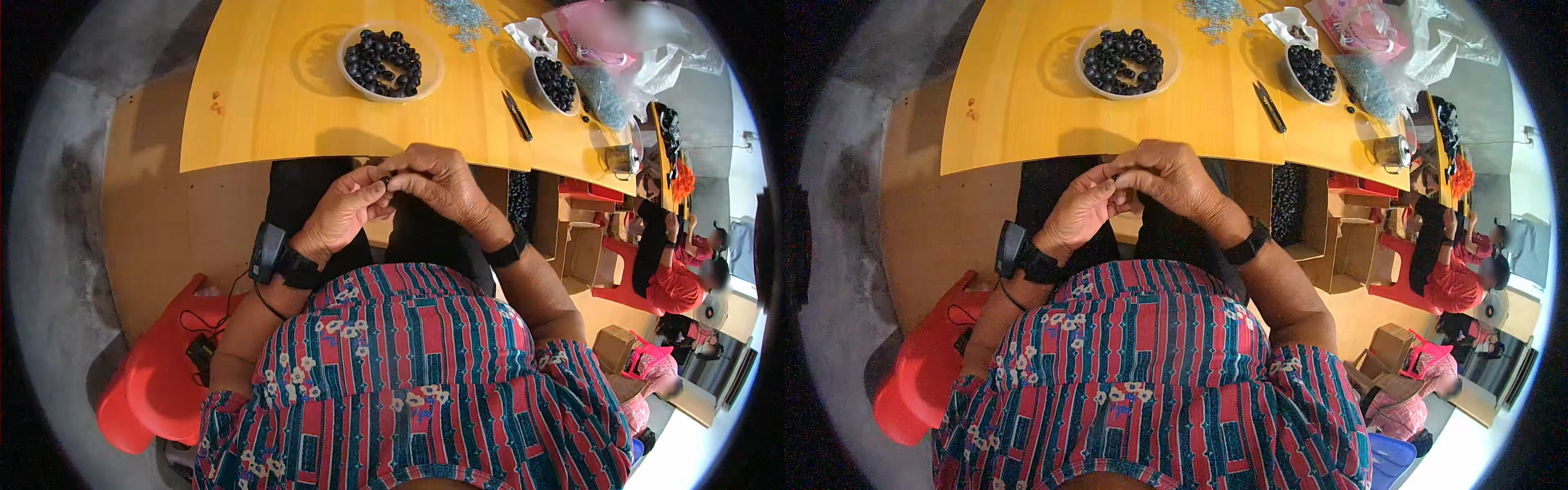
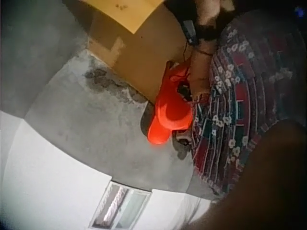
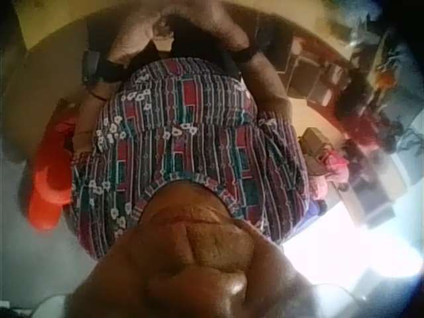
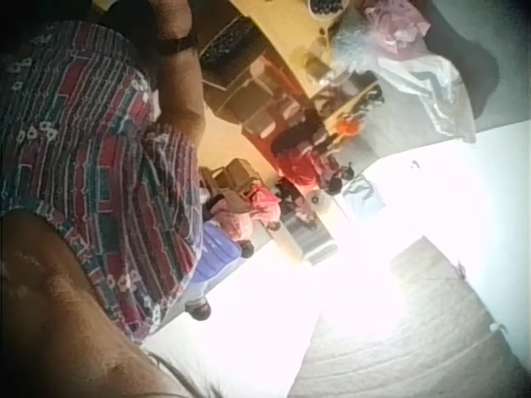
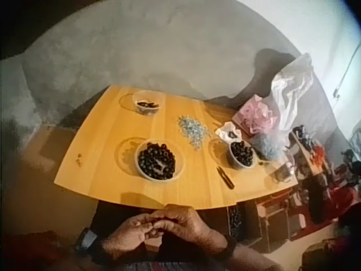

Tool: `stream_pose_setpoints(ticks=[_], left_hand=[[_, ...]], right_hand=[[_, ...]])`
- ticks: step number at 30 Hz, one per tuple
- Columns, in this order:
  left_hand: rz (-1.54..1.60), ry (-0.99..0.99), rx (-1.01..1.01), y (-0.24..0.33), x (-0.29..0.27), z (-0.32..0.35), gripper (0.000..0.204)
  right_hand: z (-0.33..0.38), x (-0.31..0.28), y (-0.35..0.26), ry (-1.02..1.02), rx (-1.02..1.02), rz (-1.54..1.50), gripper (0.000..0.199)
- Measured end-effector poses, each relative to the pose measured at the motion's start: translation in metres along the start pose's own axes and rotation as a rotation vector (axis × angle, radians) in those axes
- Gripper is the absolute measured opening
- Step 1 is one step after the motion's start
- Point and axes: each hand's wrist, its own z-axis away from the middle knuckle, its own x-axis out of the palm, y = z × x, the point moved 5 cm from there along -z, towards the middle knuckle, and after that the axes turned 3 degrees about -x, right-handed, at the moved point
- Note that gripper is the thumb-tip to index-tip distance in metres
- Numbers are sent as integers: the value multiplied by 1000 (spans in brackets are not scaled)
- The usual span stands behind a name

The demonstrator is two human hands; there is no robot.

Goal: The person assembles small black plastic components by hand at a workstation.

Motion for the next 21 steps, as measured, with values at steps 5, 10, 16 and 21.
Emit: stream_pose_setpoints(ticks=[5,10,16,21], left_hand=[[37,15,5,0,7,1,16],[32,39,-35,0,12,5,14],[43,67,-29,-1,19,6,14],[71,35,-19,0,20,6,13]], right_hand=[[-23,-47,-13,265,-106,411,12],[-58,-86,-16,302,-217,875,11],[-98,-88,-7,38,-371,1179,14],[-112,-84,1,-56,-403,1289,13]])
